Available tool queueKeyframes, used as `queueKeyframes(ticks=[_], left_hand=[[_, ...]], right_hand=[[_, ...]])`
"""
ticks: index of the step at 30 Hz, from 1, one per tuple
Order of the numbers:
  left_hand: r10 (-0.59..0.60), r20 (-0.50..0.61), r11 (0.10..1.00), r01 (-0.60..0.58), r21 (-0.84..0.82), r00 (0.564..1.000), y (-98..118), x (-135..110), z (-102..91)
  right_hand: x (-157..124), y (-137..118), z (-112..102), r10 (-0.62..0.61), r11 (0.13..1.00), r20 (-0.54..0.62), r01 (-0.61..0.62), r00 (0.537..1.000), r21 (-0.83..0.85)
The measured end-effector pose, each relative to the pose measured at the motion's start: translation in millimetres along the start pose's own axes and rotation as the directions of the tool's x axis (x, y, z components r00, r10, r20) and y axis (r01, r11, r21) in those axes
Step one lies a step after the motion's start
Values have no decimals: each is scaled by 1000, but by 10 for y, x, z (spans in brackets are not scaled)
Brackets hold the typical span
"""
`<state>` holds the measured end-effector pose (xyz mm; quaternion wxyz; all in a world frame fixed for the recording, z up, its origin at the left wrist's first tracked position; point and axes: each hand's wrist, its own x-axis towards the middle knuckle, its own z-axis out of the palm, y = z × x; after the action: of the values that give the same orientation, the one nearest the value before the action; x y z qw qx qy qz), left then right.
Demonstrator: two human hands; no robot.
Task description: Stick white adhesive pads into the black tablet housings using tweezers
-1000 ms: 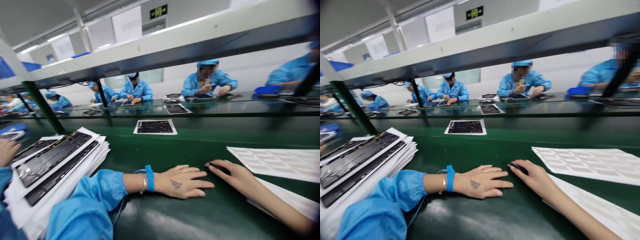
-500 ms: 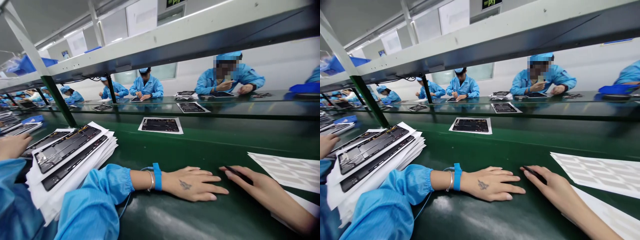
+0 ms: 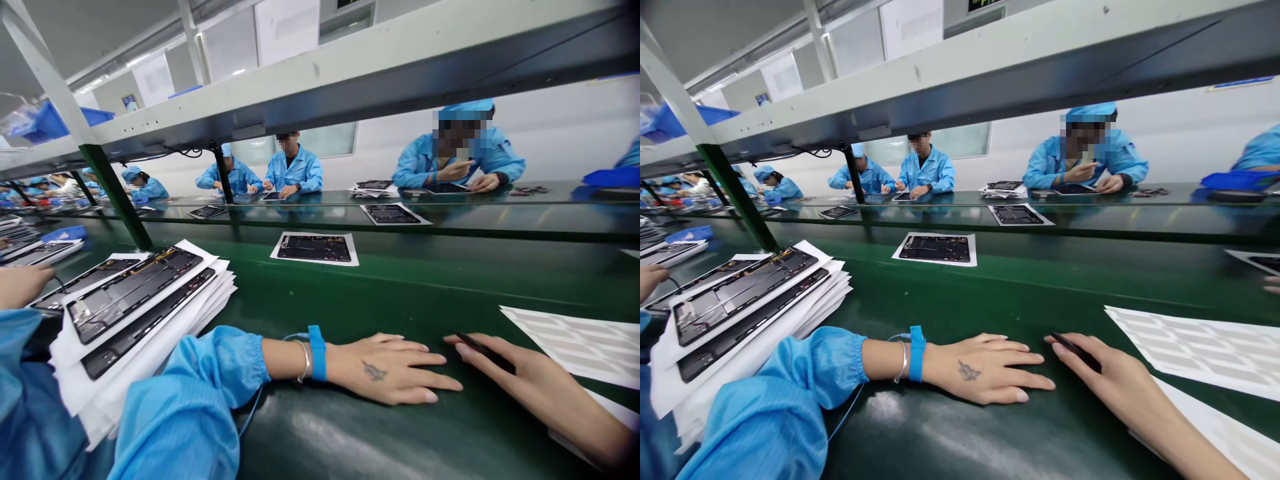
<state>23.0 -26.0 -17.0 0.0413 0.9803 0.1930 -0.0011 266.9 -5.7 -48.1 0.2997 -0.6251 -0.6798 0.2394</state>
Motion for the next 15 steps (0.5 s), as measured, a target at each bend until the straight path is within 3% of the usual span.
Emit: queueKeyframes(ticks=[5, 15], left_hand=[[3, 21, 999, -4, 37, 1000, 2, 9, -11], [-7, 40, 998, 4, 57, 999, 34, -1, -67]], right_hand=[[7, 20, 24, 12, 1000, 3, -12, 1000, -10], [23, 194, 52, -75, 997, 25, 75, 997, -9]])
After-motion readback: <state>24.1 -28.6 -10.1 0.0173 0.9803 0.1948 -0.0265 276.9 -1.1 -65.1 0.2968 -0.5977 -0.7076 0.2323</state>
